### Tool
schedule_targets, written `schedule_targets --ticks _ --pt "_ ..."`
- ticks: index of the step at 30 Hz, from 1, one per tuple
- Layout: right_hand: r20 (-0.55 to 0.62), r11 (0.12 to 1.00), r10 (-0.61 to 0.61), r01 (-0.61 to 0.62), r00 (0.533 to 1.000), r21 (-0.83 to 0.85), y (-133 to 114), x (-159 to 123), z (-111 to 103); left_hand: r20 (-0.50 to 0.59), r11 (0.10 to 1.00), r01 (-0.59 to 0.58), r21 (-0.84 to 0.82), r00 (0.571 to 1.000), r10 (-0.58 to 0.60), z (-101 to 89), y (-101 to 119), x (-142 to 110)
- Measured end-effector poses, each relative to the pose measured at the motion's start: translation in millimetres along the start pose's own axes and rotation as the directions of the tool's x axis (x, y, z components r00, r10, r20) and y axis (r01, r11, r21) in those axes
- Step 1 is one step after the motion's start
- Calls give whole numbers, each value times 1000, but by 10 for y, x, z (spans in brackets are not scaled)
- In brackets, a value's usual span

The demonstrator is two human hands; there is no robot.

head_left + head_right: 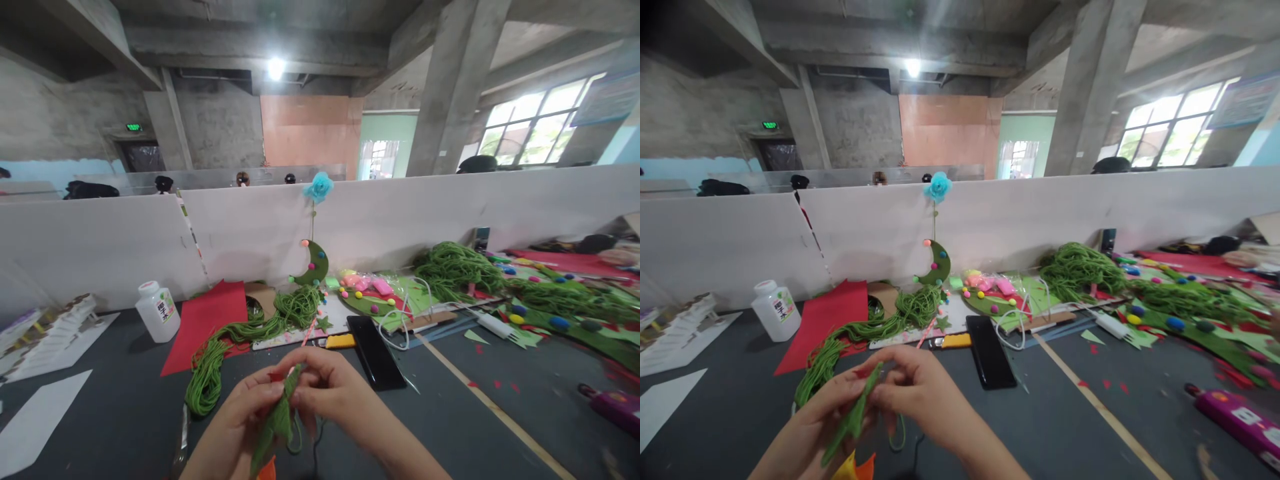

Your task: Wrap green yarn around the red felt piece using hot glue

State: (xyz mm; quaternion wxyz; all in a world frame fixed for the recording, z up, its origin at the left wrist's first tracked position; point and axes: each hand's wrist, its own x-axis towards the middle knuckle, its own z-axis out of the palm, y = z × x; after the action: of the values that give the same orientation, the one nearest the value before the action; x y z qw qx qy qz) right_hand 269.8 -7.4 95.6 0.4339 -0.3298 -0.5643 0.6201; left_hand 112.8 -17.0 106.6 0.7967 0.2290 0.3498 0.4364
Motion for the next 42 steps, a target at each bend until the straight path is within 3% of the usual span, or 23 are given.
schedule_targets --ticks 4,12,17,24,27,29,31,34,42 --pt "-85 997 -48 42 995 -68 -14 -35 49 92 998 60 13 994 -61 -35 2 42" --pt "-118 972 -94 66 989 -226 -63 -85 111 242 993 119 20 963 -121 -125 -19 90" --pt "-126 984 -45 22 991 -176 -50 -52 121 258 991 123 54 957 -133 -151 -32 147" --pt "-255 979 -5 -48 967 -200 5 44 77 202 994 91 61 974 -102 -174 -84 240" --pt "-283 971 21 -87 959 -224 8 66 38 132 997 18 73 991 -27 -177 -75 272" --pt "-313 964 34 -114 949 -240 2 78 12 35 987 -108 121 994 104 -171 -68 288" --pt "-339 959 45 -136 940 -250 -5 87 -6 -27 940 -248 234 965 261 -160 -72 301" --pt "-344 954 63 -157 937 -254 -24 83 -9 -4 853 -365 372 919 395 -141 -101 317" --pt "-174 958 97 -140 980 -250 -201 -45 -45 -13 894 -316 317 941 337 -142 -123 264"
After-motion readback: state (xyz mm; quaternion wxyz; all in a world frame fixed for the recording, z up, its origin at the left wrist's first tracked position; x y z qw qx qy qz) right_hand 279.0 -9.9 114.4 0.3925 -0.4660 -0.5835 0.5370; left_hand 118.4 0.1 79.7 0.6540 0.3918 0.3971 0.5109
